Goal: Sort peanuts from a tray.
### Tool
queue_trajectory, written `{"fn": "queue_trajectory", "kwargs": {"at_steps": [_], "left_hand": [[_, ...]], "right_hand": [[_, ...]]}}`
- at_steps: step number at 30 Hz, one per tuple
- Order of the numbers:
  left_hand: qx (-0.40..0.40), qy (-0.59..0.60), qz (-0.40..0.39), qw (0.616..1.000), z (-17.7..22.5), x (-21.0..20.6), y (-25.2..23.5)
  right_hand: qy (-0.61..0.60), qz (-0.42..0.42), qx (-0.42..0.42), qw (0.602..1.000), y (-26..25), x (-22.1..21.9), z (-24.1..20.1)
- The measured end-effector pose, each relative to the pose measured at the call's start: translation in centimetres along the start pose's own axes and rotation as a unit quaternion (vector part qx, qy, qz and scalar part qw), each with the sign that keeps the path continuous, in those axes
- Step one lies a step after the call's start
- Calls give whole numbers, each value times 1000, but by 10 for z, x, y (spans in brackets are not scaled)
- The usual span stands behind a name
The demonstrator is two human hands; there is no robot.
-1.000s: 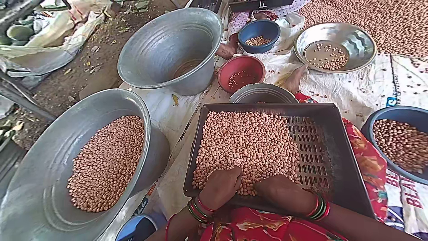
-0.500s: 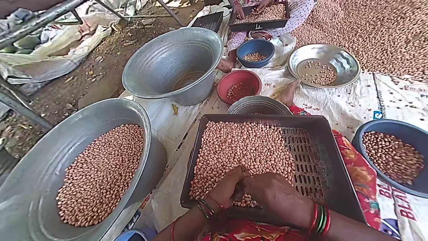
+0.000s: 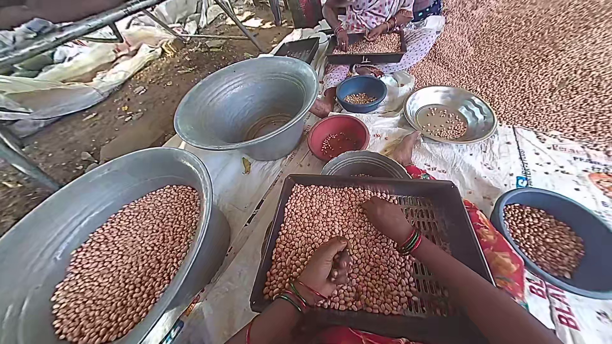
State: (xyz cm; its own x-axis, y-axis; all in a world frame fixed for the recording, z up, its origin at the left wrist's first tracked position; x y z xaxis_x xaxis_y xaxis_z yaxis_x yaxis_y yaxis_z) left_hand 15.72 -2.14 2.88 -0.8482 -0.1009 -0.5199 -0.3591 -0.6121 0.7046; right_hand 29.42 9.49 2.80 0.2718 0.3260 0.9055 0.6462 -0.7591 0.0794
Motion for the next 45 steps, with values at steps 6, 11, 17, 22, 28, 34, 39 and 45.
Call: {"fn": "queue_trajectory", "kwargs": {"at_steps": [6,11,17,22,28,34,39,45], "left_hand": [[-125,-395,113,903,37,-1,0],[-11,-761,148,631,30,-35,-20],[10,-735,163,658,33,-35,-32],[-96,-231,27,968,43,-30,-43],[-83,-277,71,955,53,-46,-62],[-19,-209,79,975,33,-50,-64],[12,-86,50,995,22,-48,-66],[-3,-749,121,651,30,-64,-58]], "right_hand": [[-16,-110,-29,993,0,6,6],[16,-149,-51,987,-2,2,2],[-212,126,-80,966,16,65,37],[-417,132,-179,881,34,59,67],[-154,-51,-155,975,24,19,54],[-199,22,-111,973,32,37,37],[-143,71,62,985,46,62,-36],[-140,35,-12,989,68,47,-2]]}}
Point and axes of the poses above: each hand's wrist, its own y-axis away from the middle knuckle, its own x-axis out of the back of the hand, z = x × y, the point moved 6 cm from there along -y, towards the middle knuckle, and after that the axes turned 13 degrees about x, right-handed, at the moved point
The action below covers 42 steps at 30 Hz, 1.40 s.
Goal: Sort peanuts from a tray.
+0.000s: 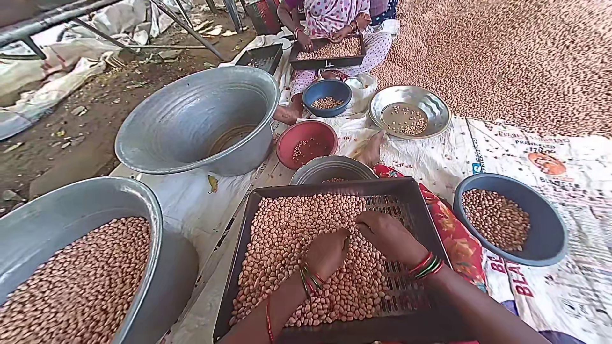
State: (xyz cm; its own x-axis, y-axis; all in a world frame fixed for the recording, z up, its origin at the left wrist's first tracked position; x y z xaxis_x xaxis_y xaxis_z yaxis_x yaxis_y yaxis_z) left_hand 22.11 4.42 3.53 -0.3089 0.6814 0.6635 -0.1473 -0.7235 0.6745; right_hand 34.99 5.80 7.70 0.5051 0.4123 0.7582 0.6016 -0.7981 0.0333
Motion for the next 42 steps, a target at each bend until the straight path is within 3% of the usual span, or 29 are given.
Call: {"fn": "queue_trajectory", "kwargs": {"at_steps": [3,9,11,13,15,16,17,18,20,21,23,25,28,30,38,40,42], "left_hand": [[9,-123,10,992,6,-10,-2],[-22,-130,31,991,7,-13,-5],[-11,-22,39,999,2,-3,-5],[-29,227,68,971,-11,14,-5],[-78,500,32,862,-22,20,-7],[-100,555,-16,826,-23,20,-7],[-115,548,-36,828,-24,20,-6],[-119,487,-22,865,-23,20,-4],[-95,236,33,967,-16,16,0],[-72,106,27,991,-11,11,3],[-30,-59,-4,998,-4,-3,3],[9,-141,-21,990,1,-11,4],[35,-167,-8,985,7,-12,7],[36,-171,8,985,7,-14,8],[51,-167,46,984,3,-16,5],[30,-79,34,996,2,-9,5],[-24,105,29,994,0,-1,5]], "right_hand": [[5,18,-27,999,16,11,14],[-15,14,-56,998,31,17,15],[-34,-24,-31,999,30,5,4],[-30,-43,42,998,32,-15,-15],[24,4,180,983,38,-47,-38],[48,11,243,969,41,-65,-49],[63,-14,279,958,45,-81,-56],[75,-52,300,950,49,-95,-60],[97,-109,310,939,60,-104,-51],[121,-127,292,940,65,-100,-40],[165,-164,166,958,70,-71,-6],[179,-126,43,975,70,-22,25],[218,122,75,966,79,46,30],[215,187,87,955,84,68,21],[167,161,55,971,88,69,20],[139,123,47,982,81,50,22],[125,38,-5,991,69,24,28]]}}
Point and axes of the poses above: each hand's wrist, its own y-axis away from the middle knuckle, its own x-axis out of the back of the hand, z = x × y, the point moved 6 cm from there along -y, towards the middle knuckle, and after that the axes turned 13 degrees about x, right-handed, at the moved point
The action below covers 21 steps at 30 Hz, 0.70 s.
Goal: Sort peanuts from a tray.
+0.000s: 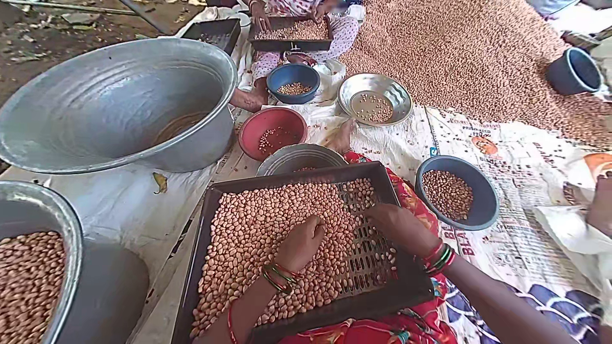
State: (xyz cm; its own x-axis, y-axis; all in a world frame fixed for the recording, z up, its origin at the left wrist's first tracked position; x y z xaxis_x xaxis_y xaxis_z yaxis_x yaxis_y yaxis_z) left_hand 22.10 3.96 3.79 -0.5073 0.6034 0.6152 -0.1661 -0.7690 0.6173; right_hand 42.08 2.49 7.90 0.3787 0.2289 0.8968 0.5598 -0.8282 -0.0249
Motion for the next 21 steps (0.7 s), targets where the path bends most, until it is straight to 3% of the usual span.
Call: {"fn": "queue_trajectory", "kwargs": {"at_steps": [1,2,4,5,6,10,13,16,18,21], "left_hand": [[-27,133,-6,991,-2,1,0],[-49,286,-23,957,-3,0,-1],[-45,542,-97,834,-4,-6,1],[-35,600,-124,790,-5,-9,3],[-26,619,-141,772,-7,-11,4],[69,554,-161,814,-10,-29,10],[108,483,-234,837,-6,-48,11],[134,494,-280,812,-3,-57,14],[102,535,-267,795,-3,-53,12],[67,598,-180,778,-9,-36,10]], "right_hand": [[8,-60,-29,998,-6,-14,0],[15,-135,-64,989,-12,-26,-1],[30,-243,-115,963,-22,-44,-2],[44,-253,-121,959,-24,-51,-1],[60,-239,-118,962,-26,-55,-1],[106,-71,-63,990,-19,-59,-4],[62,73,53,994,-19,-36,-35],[-27,-18,114,993,-28,-15,-71],[-33,-107,33,993,-44,1,-56],[-22,-96,-122,988,-67,6,16]]}}
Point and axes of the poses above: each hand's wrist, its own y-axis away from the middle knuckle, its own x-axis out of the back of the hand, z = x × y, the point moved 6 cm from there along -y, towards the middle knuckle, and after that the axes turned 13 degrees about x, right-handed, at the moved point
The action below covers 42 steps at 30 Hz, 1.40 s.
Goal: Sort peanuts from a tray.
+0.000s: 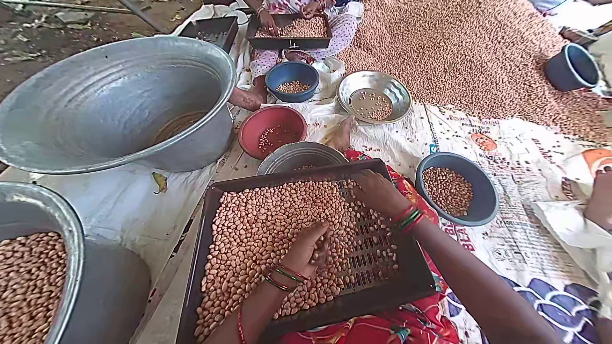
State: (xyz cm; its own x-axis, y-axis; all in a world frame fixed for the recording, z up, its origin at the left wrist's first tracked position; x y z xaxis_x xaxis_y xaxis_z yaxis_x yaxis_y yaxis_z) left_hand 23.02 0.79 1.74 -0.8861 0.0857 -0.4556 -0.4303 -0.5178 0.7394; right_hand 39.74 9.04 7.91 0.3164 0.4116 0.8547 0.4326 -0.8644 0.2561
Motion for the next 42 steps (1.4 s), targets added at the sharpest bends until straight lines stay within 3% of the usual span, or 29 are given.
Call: {"fn": "queue_trajectory", "kwargs": {"at_steps": [2,5,8,10,13,15,17,18,21,23,25,27,29,31,34,36,39,42], "left_hand": [[-57,41,18,997,12,9,3],[-145,94,37,984,31,20,8],[-209,95,67,971,43,32,11],[-216,90,79,969,48,37,12],[-201,80,88,972,49,39,11],[-192,29,97,976,46,38,10],[-195,-94,127,968,43,35,9],[-194,-200,144,949,41,32,10],[-144,-514,146,833,37,13,13],[-93,-638,130,753,33,0,9],[-54,-717,129,683,30,-11,0],[-29,-759,138,635,30,-19,-10],[7,-783,151,604,30,-25,-18],[25,-794,160,586,26,-28,-23],[23,-807,140,574,19,-34,-27],[14,-807,78,585,14,-38,-26],[4,-779,-33,626,4,-42,-20],[-29,-707,31,706,24,-26,-8]], "right_hand": [[-24,-14,-38,999,-14,-18,16],[-58,-63,26,996,0,-77,-35],[-27,-36,224,974,44,-126,-83],[4,-58,301,952,60,-128,-75],[64,-122,176,975,50,-78,-23],[82,-114,80,987,45,-39,5],[77,-80,91,990,54,-23,0],[69,-95,126,985,62,-28,-10],[18,-319,164,933,91,-68,-33],[59,-374,77,922,96,-76,-26],[103,-250,10,963,84,-56,-12],[106,-45,38,993,77,-27,-6],[86,122,104,983,78,-9,-3],[71,185,130,972,80,3,2],[21,153,102,983,81,10,12],[11,131,83,988,75,9,15],[31,67,52,996,61,1,16],[70,-54,11,996,44,-14,12]]}}
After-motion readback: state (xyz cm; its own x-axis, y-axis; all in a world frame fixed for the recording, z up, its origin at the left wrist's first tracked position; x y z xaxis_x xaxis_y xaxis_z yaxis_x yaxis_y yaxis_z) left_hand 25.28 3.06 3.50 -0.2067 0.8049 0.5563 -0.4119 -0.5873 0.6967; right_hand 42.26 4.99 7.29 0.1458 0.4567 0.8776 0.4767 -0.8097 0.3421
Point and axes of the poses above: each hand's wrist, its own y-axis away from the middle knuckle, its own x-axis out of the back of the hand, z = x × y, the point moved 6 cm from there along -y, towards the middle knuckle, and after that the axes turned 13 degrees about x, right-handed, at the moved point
